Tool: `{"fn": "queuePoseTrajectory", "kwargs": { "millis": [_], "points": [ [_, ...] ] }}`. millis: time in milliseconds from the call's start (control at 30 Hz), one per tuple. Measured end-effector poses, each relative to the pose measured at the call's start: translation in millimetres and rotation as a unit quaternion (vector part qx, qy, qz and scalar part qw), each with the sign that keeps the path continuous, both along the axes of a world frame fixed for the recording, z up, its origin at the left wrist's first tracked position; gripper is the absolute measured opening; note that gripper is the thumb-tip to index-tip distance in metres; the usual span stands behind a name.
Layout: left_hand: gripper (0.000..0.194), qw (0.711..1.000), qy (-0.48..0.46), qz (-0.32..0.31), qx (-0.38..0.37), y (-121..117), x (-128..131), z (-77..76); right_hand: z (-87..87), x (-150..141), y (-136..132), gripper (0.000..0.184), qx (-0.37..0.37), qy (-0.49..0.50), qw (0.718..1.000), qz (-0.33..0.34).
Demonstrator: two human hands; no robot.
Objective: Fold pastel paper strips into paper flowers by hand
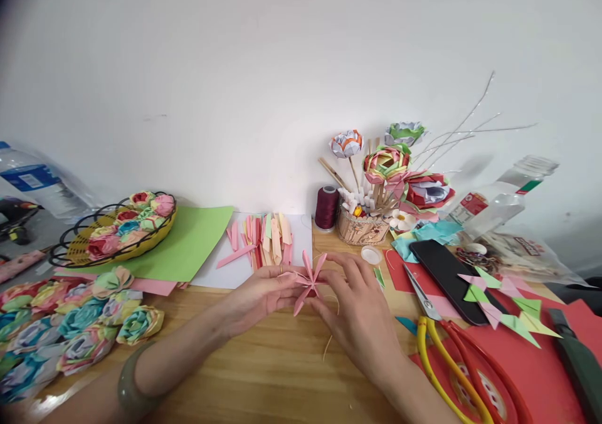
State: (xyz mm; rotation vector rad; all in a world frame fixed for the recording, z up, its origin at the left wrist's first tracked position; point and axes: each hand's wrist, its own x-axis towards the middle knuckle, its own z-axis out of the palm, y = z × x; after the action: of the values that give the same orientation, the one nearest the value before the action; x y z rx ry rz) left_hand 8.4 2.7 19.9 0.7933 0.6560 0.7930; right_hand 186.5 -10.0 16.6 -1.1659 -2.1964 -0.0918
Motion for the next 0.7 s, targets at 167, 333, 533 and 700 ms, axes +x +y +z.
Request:
{"fn": "queuePoseTrajectory", "kwargs": {
  "millis": [167,333,533,700],
  "points": [
    [0.044,0.995,0.083,-0.001,0.058,1,-4,1.6,1.7,7,2,0.013,-0.004,-0.033,0.999,0.030],
    [0.050,0.851,0.315,0.025,0.420,-3,-7,7.8,-2.5,6,-3,0.018,-0.016,-0.065,0.998,0.003],
    [0.030,0.667,0.474,0.044,0.572,-5,-2,4.7,-12.5,6,-6,0.017,0.002,-0.050,0.999,0.011],
    [0.029,0.630,0.481,0.042,0.608,-4,-2,-0.8,-20.6,7,-9,0.018,-0.015,-0.047,0.998,0.041]
  ]
}}
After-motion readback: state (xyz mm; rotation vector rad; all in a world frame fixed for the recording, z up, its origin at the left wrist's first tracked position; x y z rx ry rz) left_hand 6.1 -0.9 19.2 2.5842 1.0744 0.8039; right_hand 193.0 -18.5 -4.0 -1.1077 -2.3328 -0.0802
